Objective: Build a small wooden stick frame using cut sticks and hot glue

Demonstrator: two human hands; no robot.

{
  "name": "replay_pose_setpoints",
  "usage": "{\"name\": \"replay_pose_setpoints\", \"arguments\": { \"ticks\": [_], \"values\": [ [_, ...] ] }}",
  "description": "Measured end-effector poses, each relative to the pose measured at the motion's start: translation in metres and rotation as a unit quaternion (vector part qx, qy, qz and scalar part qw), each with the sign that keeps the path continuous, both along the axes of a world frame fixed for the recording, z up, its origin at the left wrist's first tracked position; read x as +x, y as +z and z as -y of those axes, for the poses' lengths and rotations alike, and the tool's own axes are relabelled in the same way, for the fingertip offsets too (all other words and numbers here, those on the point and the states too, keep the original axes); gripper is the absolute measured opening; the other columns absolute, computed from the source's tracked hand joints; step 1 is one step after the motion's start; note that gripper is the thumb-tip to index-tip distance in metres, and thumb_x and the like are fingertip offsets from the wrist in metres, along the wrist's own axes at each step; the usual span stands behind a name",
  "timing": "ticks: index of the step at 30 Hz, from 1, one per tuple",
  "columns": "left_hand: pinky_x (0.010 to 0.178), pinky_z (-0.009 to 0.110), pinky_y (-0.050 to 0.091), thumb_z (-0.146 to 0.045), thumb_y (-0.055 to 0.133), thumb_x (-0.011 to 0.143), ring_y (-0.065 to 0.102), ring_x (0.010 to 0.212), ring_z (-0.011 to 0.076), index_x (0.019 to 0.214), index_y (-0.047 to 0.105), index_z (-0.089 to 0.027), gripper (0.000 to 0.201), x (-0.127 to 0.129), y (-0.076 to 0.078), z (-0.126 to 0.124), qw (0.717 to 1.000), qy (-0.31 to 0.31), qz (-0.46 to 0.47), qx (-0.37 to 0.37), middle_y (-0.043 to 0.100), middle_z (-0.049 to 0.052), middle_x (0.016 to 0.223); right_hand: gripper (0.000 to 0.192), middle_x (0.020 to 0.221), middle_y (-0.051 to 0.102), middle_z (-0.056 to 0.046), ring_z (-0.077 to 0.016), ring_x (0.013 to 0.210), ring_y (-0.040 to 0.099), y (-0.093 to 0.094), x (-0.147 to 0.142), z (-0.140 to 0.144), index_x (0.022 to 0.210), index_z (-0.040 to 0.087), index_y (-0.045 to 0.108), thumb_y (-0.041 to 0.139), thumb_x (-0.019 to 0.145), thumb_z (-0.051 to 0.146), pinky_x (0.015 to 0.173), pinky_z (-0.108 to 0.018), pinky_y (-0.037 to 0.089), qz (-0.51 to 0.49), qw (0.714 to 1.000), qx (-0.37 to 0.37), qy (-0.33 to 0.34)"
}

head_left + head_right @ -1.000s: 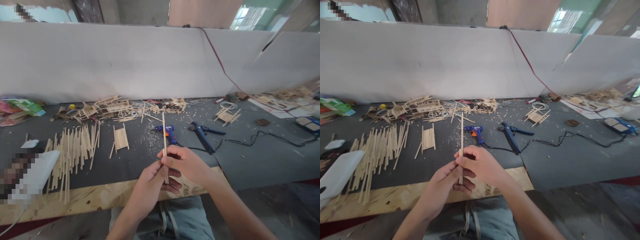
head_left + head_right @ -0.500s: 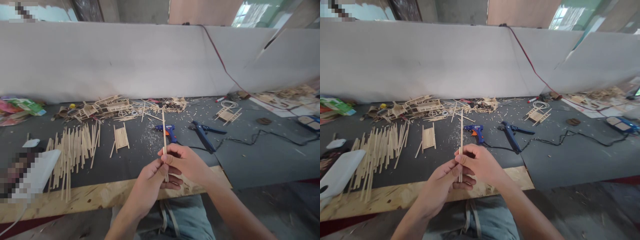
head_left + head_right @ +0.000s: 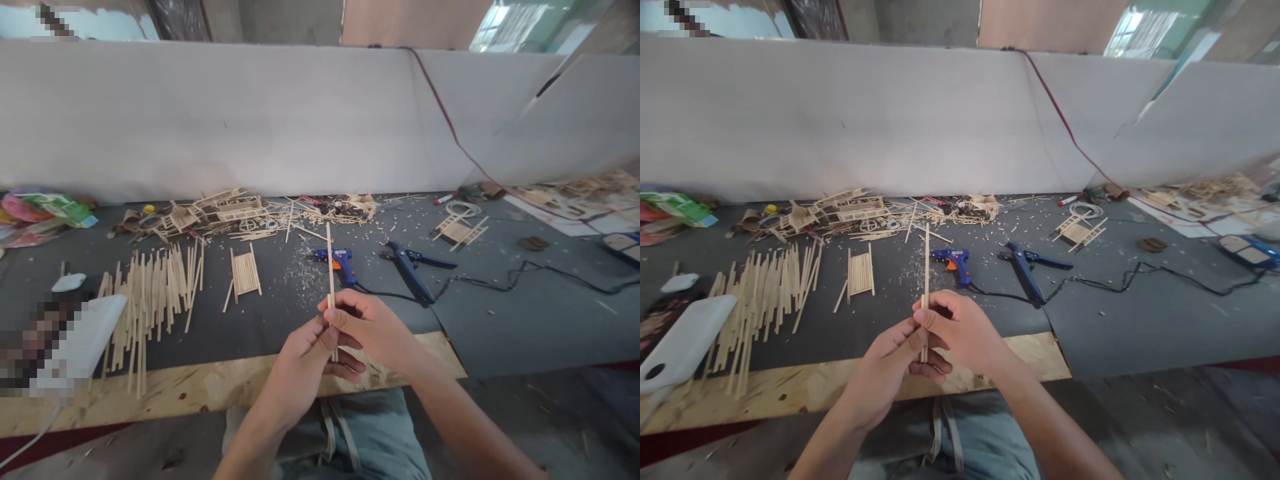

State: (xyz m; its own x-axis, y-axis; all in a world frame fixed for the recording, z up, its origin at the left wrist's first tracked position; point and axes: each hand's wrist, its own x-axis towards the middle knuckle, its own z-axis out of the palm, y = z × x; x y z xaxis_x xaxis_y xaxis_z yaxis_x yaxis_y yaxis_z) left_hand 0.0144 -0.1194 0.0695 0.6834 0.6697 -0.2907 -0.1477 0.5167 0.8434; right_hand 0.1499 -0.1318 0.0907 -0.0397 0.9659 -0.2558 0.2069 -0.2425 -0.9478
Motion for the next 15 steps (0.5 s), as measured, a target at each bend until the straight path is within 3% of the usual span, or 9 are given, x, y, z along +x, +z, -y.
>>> {"name": "replay_pose_setpoints", "arguments": {
  "ticks": [3,6,8,11,15],
  "values": [
    [0.059,0.029,0.051,-0.037,0.045,0.083,0.062,0.066,0.0152,0.09,0.054,-0.013,0.026,0.0,-0.007,-0.003,1.0,0.012,-0.006,-0.001,0.062,0.009,0.087,0.03,0.079,0.059,-0.001,-0.0125,0.067,0.054,-0.006,0.008,0.0,0.097,0.021,0.058,0.049,0.079,0.043,0.06,-0.024,0.042,0.066,0.997,0.033,-0.014],
    [0.06,0.03,0.051,-0.035,0.047,0.082,0.063,0.066,0.0158,0.086,0.051,-0.013,0.023,-0.001,-0.012,-0.01,0.999,0.026,-0.022,-0.006,0.063,0.009,0.085,0.035,0.089,0.061,-0.003,-0.0164,0.078,0.055,-0.016,0.038,-0.004,0.102,0.022,0.057,0.047,0.079,0.047,0.07,-0.028,0.043,0.184,0.976,0.078,-0.086],
    [0.062,0.03,0.051,-0.035,0.048,0.082,0.063,0.066,0.0163,0.085,0.05,-0.013,0.023,-0.003,-0.013,-0.016,0.999,0.029,-0.034,-0.007,0.063,0.009,0.084,0.04,0.088,0.062,-0.005,-0.018,0.077,0.056,-0.027,0.073,-0.011,0.103,0.021,0.057,0.045,0.079,0.05,0.07,-0.03,0.043,0.266,0.951,0.081,-0.135],
    [0.064,0.031,0.05,-0.036,0.047,0.082,0.064,0.068,0.0168,0.084,0.05,-0.013,0.023,-0.005,-0.013,-0.026,0.998,0.033,-0.047,0.0,0.063,0.009,0.086,0.047,0.104,0.058,-0.011,-0.0231,0.089,0.056,-0.049,0.141,-0.025,0.106,0.016,0.055,0.045,0.077,0.052,0.079,-0.035,0.041,0.381,0.898,0.078,-0.207],
    [0.067,0.032,0.05,-0.038,0.046,0.082,0.063,0.071,0.0167,0.085,0.051,-0.014,0.025,-0.005,-0.016,-0.038,0.998,0.039,-0.042,0.014,0.063,0.009,0.088,0.07,0.123,0.048,-0.02,-0.0332,0.11,0.046,-0.078,0.223,-0.04,0.121,0.011,0.045,0.05,0.069,0.058,0.086,-0.042,0.037,0.505,0.843,0.019,-0.185]
  ]
}}
